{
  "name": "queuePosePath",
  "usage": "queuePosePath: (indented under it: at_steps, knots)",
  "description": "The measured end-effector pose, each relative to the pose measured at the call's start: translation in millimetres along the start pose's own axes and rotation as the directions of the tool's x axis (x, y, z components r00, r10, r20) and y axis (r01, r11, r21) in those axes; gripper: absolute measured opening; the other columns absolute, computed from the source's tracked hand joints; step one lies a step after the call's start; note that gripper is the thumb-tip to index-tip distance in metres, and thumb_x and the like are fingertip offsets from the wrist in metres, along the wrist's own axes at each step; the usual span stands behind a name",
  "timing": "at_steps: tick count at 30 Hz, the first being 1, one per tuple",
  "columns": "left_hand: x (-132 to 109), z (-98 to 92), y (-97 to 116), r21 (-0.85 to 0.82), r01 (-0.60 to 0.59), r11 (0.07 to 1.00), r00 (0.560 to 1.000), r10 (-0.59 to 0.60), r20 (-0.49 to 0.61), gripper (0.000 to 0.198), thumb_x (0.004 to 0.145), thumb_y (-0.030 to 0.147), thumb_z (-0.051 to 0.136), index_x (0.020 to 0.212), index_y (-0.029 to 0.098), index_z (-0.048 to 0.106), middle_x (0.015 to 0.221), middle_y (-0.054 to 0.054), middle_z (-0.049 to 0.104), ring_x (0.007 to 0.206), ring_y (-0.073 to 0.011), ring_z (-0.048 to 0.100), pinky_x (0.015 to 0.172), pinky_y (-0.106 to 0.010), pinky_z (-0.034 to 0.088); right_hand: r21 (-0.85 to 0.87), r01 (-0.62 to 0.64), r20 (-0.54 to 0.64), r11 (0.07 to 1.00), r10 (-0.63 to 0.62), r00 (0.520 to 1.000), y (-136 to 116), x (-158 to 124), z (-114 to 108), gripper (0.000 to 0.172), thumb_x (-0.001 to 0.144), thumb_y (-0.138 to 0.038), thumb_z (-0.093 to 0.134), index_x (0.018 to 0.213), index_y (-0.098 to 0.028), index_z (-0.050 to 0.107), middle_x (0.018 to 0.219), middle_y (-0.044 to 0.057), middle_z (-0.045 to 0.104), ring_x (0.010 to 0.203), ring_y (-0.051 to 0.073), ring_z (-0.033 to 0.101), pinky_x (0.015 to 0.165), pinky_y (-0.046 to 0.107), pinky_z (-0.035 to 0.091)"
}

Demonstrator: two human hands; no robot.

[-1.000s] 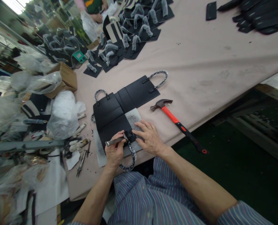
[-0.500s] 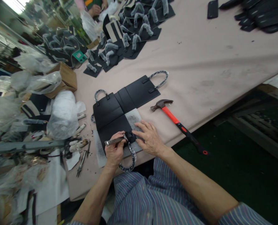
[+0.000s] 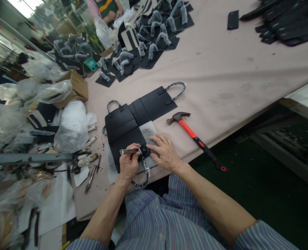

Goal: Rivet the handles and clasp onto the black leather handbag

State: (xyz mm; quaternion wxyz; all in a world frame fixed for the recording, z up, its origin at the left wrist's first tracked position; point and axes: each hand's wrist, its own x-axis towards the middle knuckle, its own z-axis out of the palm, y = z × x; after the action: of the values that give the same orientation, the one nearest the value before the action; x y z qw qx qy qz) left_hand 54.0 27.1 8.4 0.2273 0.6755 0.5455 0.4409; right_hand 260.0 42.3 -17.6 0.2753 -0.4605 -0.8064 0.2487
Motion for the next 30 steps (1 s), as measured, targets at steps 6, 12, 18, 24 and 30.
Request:
queuePosePath:
  at_steps: [6,12,18,24,30]
  knots:
    - [1,5.0,-1,-0.004,-0.051,0.999,0.999,0.05,-0.012,0.009,0.09,0.017,0.061,0.098,0.02,0.064,0.106,-0.008,0.072,0.103,-0.0175,0.071,0.095,-0.035,0.06,-0.045,-0.006,-0.046,0.999,0.004,0.999,6,-2,-23,0.039,0.093,-0.028,0.056,0.131,-0.021,0.062,0.147,0.013,0.052,0.141,0.033,0.042,0.115,0.057,0.039]
    - [1,6.4,-4,-0.009,-0.024,1.0,1.0,0.024,-0.007,0.01,0.089,0.019,0.061,0.098,0.02,0.065,0.106,-0.008,0.073,0.104,-0.0183,0.071,0.095,-0.035,0.059,-0.358,-0.352,-0.213,0.865,0.291,0.933,39,-30,-77,0.044,0.089,-0.032,0.056,0.127,-0.011,0.061,0.129,0.022,0.059,0.116,0.038,0.056,0.099,0.053,0.048]
    - [2,7.8,-3,-0.076,0.018,0.997,1.0,-0.017,0.02,0.012,0.087,0.016,0.059,0.097,0.021,0.064,0.104,-0.006,0.072,0.104,-0.0184,0.07,0.095,-0.035,0.058,-0.385,-0.66,-0.067,0.644,0.694,0.717,52,-34,-111,0.02,0.088,-0.033,0.057,0.097,-0.016,0.062,0.089,0.014,0.063,0.08,0.028,0.061,0.068,0.039,0.049]
    - [2,6.8,0,-0.074,0.023,0.997,0.999,-0.02,0.032,0.016,0.084,0.013,0.058,0.096,0.022,0.064,0.101,-0.005,0.072,0.097,-0.0183,0.07,0.089,-0.033,0.057,0.552,-0.831,0.494,0.066,0.777,0.39,14,-35,-113,0.01,0.087,-0.025,0.058,0.081,-0.019,0.053,0.065,-0.003,0.049,0.048,0.009,0.042,0.043,0.022,0.04]
    - [3,5.8,3,-0.056,0.032,0.998,0.999,-0.029,0.039,0.015,0.084,0.011,0.059,0.092,0.022,0.064,0.098,-0.004,0.071,0.093,-0.0177,0.069,0.086,-0.031,0.056,0.47,-0.747,0.253,0.469,0.74,0.624,-55,-10,-146,0.028,0.095,-0.048,0.048,0.084,-0.023,0.051,0.058,-0.006,0.042,0.04,0.009,0.035,0.035,0.022,0.029]
